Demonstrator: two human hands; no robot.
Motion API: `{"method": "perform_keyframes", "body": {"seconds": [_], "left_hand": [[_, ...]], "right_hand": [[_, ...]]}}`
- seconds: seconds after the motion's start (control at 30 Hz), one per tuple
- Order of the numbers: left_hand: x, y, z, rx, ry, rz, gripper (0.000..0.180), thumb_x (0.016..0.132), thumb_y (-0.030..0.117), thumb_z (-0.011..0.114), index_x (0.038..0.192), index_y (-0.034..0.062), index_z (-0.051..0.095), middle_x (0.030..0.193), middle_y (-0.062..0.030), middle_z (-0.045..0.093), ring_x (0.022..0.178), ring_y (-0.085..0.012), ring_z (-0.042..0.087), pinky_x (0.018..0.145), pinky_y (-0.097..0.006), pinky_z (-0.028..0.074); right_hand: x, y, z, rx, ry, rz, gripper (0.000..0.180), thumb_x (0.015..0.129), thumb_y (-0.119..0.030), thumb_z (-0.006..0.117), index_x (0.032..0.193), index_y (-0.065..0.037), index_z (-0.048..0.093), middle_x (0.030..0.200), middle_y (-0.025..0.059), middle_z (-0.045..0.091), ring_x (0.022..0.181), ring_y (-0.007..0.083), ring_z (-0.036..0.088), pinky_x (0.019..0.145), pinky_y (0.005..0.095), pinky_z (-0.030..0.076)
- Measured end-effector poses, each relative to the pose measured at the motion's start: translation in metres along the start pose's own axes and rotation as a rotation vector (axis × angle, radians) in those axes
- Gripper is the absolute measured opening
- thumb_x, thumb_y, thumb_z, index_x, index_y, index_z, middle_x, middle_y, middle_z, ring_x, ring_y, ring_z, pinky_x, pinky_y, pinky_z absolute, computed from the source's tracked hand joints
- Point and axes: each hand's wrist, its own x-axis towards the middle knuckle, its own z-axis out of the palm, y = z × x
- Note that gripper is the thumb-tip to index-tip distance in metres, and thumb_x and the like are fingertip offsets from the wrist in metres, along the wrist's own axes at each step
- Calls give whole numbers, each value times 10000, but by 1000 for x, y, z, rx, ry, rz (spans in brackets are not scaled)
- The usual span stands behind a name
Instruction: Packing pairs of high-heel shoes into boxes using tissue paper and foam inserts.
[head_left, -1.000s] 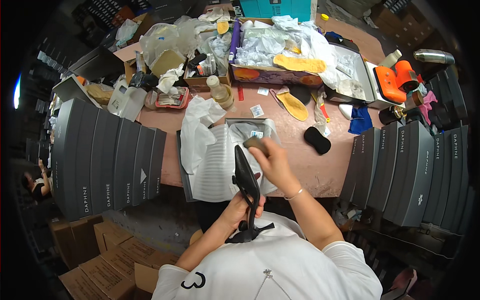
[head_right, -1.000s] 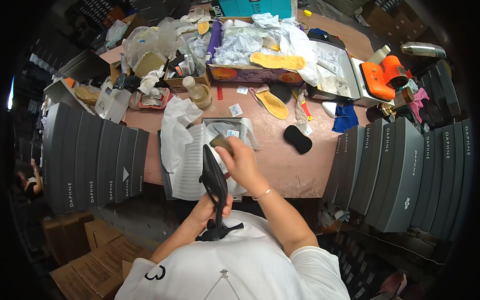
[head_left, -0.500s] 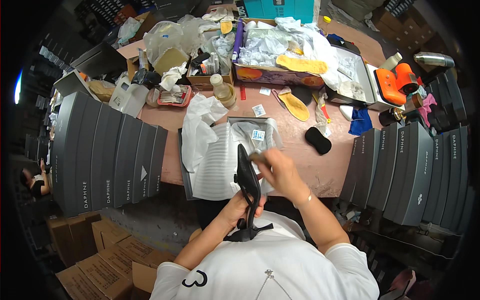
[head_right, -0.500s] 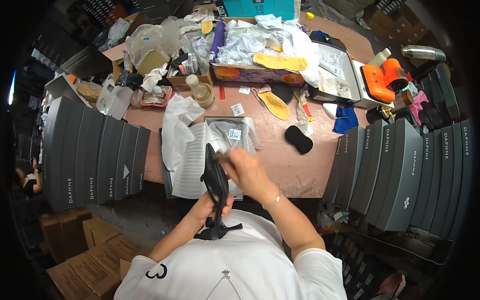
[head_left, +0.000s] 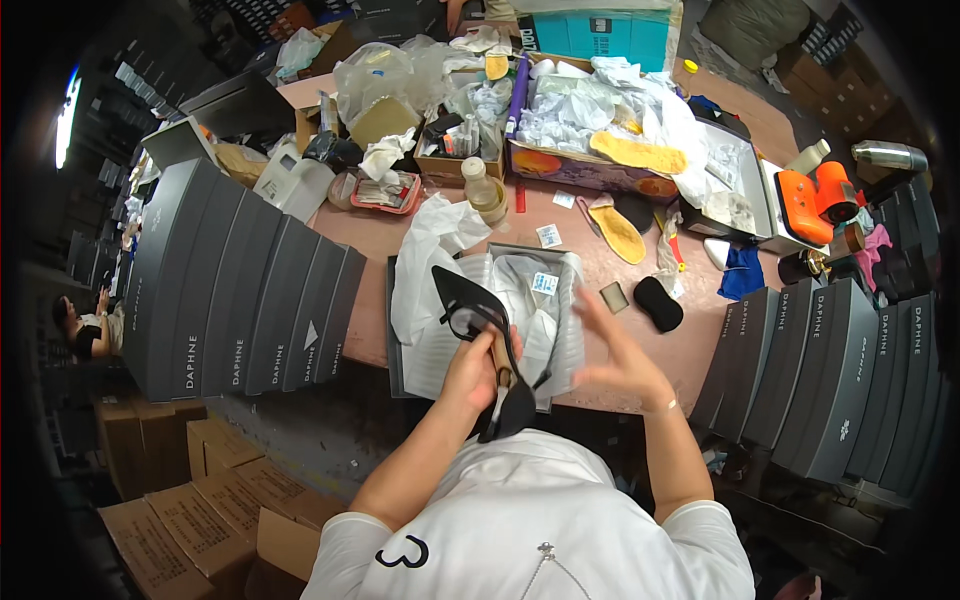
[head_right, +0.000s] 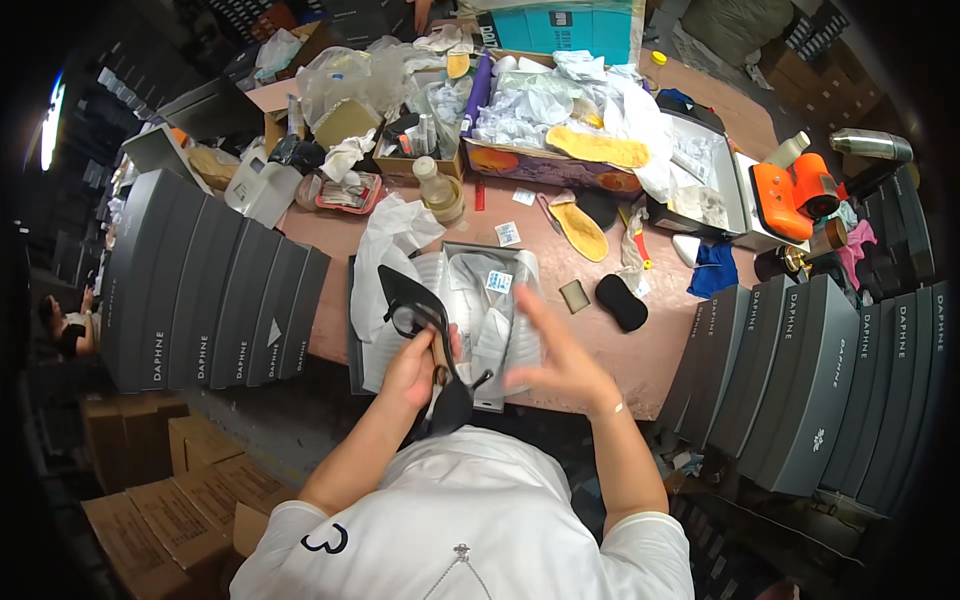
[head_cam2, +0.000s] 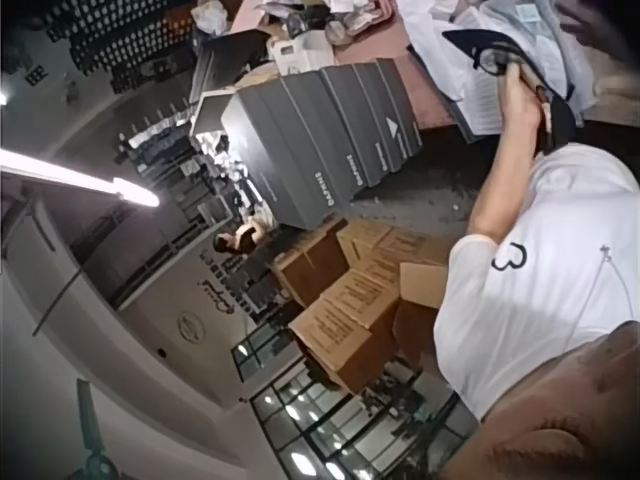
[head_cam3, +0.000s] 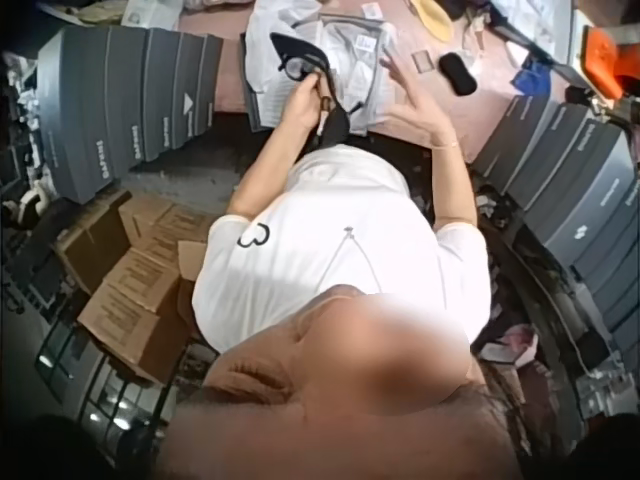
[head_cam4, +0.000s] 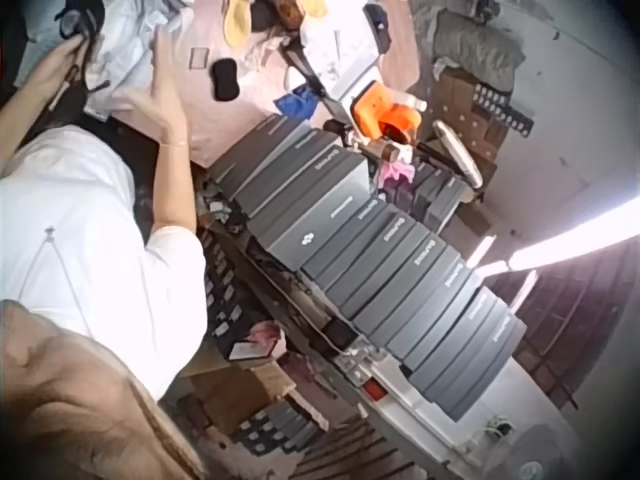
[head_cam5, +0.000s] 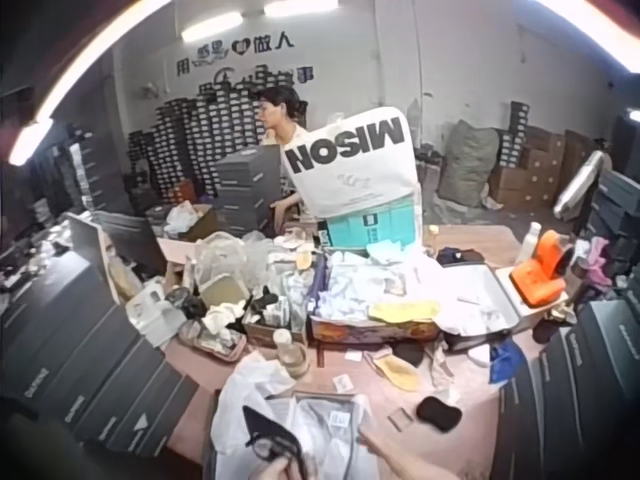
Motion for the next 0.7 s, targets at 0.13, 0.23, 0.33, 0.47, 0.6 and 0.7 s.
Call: {"method": "perform_keyframes", "body": {"seconds": [0.13, 0.23, 0.33, 0.47, 0.6, 0.7], "left_hand": [[12, -9, 5, -21, 15, 178, 263, 924, 150, 509, 1135, -4, 527, 1087, -149, 595, 1001, -266, 586, 882, -409, 485], [-2, 9, 23, -117, -120, -56, 289, 890, 176, 517, 1139, 30, 516, 1079, -101, 574, 1067, -215, 542, 946, -398, 433], [-9, 6, 34, 23, -238, 50, 339, 920, 229, 546, 1190, 37, 475, 1129, -118, 570, 1104, -235, 540, 963, -396, 427], [3, -30, 55, 142, -167, 224, 341, 914, 131, 602, 1193, 58, 420, 1115, -86, 540, 1056, -191, 519, 943, -390, 421], [2, -40, 61, 154, -148, 227, 394, 924, 128, 593, 1242, 65, 369, 1170, -102, 491, 1103, -189, 479, 942, -403, 411], [-1, -42, 69, 154, -56, 275, 490, 935, 122, 573, 1335, 78, 293, 1229, -122, 444, 1121, -205, 471, 963, -423, 409]], "right_hand": [[-10, -49, 64, -378, -40, -137, 819, 690, -389, 798, 1365, -91, 443, 1491, 228, 245, 1300, 388, 383, 1051, 429, 348], [-21, -19, 55, -82, 40, -92, 571, 791, -328, 715, 1261, -55, 538, 1454, 211, 328, 1198, 336, 499, 1015, 399, 391], [-45, 29, 56, 543, 120, 127, 563, 863, -410, 634, 1244, -20, 491, 1440, 175, 335, 1256, 243, 416, 1032, 361, 350], [-47, -10, 76, 186, 166, 45, 1020, 772, -677, 592, 1438, 3, 225, 1342, 177, 358, 1300, 301, 327, 1088, 383, 237], [-58, -7, 66, 352, 65, 75, 1136, 687, -667, 687, 1461, -6, 182, 1481, 225, 200, 1393, 338, 202, 1112, 417, 206], [-62, -27, 65, -172, 242, 88, 1155, 625, -576, 789, 1457, -23, 208, 1532, 224, 67, 1411, 335, 154, 1103, 426, 241]]}}
